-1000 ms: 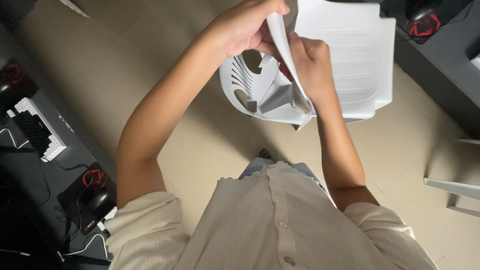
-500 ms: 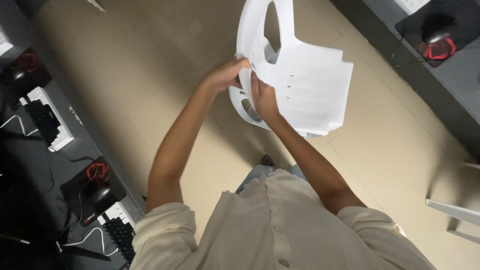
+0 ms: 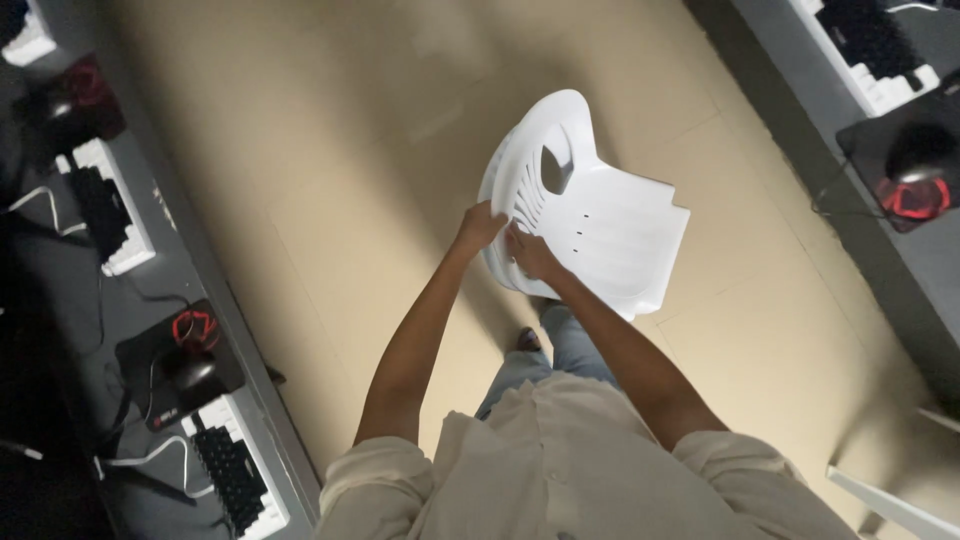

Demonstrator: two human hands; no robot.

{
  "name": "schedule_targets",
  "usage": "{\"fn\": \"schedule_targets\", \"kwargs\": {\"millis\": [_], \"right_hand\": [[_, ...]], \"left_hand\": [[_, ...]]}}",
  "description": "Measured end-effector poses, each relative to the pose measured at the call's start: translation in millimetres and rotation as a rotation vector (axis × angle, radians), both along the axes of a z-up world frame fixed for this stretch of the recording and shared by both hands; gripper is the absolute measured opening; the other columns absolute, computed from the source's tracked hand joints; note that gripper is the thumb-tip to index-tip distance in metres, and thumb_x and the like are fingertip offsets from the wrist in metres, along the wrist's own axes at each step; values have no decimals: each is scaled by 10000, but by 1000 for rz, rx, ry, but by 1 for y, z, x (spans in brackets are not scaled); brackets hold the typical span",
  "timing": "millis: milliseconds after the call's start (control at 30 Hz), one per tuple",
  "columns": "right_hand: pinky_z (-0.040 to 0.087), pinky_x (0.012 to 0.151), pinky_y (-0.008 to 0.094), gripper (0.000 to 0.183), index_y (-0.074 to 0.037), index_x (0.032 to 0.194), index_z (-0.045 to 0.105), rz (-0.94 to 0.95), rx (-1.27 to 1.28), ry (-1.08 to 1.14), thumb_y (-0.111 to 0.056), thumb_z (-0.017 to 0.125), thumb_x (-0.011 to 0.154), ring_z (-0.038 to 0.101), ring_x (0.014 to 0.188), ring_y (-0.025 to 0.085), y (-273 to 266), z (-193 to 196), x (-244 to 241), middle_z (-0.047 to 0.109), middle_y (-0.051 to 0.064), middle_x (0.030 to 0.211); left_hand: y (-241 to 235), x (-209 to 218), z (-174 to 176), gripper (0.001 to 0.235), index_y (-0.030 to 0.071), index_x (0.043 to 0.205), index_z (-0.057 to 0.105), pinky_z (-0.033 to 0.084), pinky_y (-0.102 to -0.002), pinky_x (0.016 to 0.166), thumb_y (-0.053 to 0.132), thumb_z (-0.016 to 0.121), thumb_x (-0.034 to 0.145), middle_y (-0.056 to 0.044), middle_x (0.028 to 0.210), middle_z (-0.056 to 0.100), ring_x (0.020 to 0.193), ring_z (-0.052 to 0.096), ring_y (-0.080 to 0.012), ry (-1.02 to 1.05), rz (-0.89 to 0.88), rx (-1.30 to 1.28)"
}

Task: The person picks up white plastic chairs from the floor and stacks them on top of other chairs. They repeat this process several times, moving between different stacks in the room.

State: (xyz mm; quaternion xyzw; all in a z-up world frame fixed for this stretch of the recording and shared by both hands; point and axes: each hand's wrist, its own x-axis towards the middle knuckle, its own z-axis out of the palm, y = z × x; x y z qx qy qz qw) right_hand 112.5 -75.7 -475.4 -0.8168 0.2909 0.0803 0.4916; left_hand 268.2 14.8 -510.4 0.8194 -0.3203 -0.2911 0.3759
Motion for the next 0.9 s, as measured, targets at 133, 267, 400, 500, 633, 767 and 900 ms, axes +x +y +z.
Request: {"fn": "schedule_targets", "kwargs": {"millis": [133, 267, 400, 500, 633, 767, 900], "right_hand": [[548, 906, 427, 641, -83, 1578, 322, 85, 361, 43, -445, 425, 1059, 678, 1033, 377, -23, -61, 13, 728, 237, 1130], [568, 941, 408, 601, -79, 1491, 530, 159, 576, -50, -403, 547, 985, 697, 1078, 244, -76, -112, 19, 722, 102, 1208], [539, 982, 394, 625, -118, 1481, 497, -70, 680, -105, -507, 547, 994, 623, 1201, 202, -147, -122, 54, 629, 37, 1330], [511, 1018, 380, 727, -112, 1495, 469, -211, 791, -72, -646, 532, 1006, 576, 1249, 174, -180, -159, 93, 584, 36, 1369], [374, 979, 428, 828, -39, 1553, 427, -220, 906, -50, -656, 574, 1021, 404, 1187, 241, -185, -170, 131, 476, 65, 1301], [262, 991, 492, 973, 17, 1638, 313, -290, 1005, 8, -664, 632, 1022, 233, 1203, 287, -183, -157, 143, 326, 104, 1306], [367, 1124, 383, 925, 14, 1481, 367, -304, 980, -108, -609, 716, 893, 427, 1360, 232, -180, -157, 144, 487, 112, 1444]], "left_hand": [[20, -5, 5, 403, -17, 1215, 681, 584, -418, 868, 222, 630, 895, -187, 1062, 751, 968, 752, -325, 52, 129, 87], [33, -31, 28, 434, 12, 1240, 662, 573, -459, 853, 305, 660, 920, -251, 1096, 710, 983, 720, -381, -44, 180, 130], [42, -62, -20, 563, -71, 1242, 607, 538, -505, 813, 344, 717, 878, -341, 1151, 651, 999, 643, -484, -432, 403, -71], [39, -88, -12, 618, -5, 1288, 562, 582, -449, 879, 512, 645, 959, -243, 1117, 714, 1012, 728, -359, 276, 657, -14], [32, -103, 6, 605, -9, 1308, 604, 567, -452, 900, 499, 652, 983, -227, 1144, 712, 1035, 708, -355, 195, 694, 23], [12, -111, 63, 498, -37, 1299, 586, 534, -469, 908, 264, 725, 927, -222, 1186, 665, 1063, 646, -382, -378, 673, -32], [-10, -135, 51, 297, 25, 1263, 630, 547, -446, 988, 96, 654, 975, -149, 1209, 663, 1125, 651, -303, -358, 477, -170]]}}
